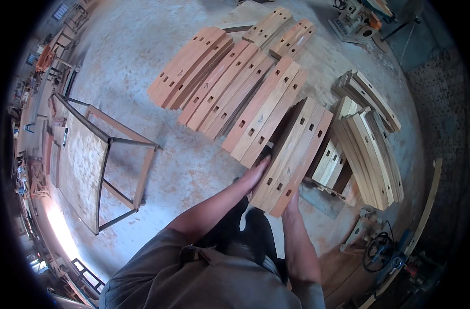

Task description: The person picks up multiple pre-drilled wooden planks from a pile and stacks them neatly on a workbench. The person repeatedly lifts, aligns, and places the planks into organized stacks, then moves the workbench to another location in the workshop.

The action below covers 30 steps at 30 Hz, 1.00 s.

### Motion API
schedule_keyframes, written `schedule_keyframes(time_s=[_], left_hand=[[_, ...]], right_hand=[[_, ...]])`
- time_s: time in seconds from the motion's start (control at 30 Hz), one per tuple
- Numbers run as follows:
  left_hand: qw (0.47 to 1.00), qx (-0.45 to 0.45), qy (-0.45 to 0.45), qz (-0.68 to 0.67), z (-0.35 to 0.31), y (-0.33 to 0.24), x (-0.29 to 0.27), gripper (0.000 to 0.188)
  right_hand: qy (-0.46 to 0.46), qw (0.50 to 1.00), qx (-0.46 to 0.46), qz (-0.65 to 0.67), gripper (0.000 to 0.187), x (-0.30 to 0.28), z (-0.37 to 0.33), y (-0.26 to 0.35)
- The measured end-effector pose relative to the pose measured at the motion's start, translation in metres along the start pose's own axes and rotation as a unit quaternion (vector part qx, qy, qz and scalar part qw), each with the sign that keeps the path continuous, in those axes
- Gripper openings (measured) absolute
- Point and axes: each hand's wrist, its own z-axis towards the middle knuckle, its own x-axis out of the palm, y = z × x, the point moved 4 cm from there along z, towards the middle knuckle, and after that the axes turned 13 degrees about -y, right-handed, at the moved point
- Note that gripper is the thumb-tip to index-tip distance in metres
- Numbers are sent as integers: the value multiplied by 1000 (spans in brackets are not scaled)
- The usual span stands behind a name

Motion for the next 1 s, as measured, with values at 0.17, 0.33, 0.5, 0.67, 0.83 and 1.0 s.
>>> schedule_keyframes(time_s=[0.17, 0.33, 0.5, 0.67, 0.83, 1.0], left_hand=[[994, -30, 24, -105, 28, 28, 14, 75], [992, -73, 26, -102, 41, 62, 18, 88], [973, -93, 105, -181, 12, 82, 19, 73], [971, -118, 118, -172, -58, 83, 21, 70], [974, -110, 109, -164, -72, 106, 26, 71], [960, -147, 120, -207, -69, 132, 15, 70]], right_hand=[[37, 998, 42, 1, 54, -13, 30, -6], [9, 999, 3, -33, 56, 9, 5, 0], [26, 999, 44, 2, 55, 2, -28, -10], [57, 997, 42, -18, 64, -34, -36, -43], [76, 996, 35, -6, 62, -49, -49, -52], [91, 995, 26, -1, 59, -51, -56, -67]])
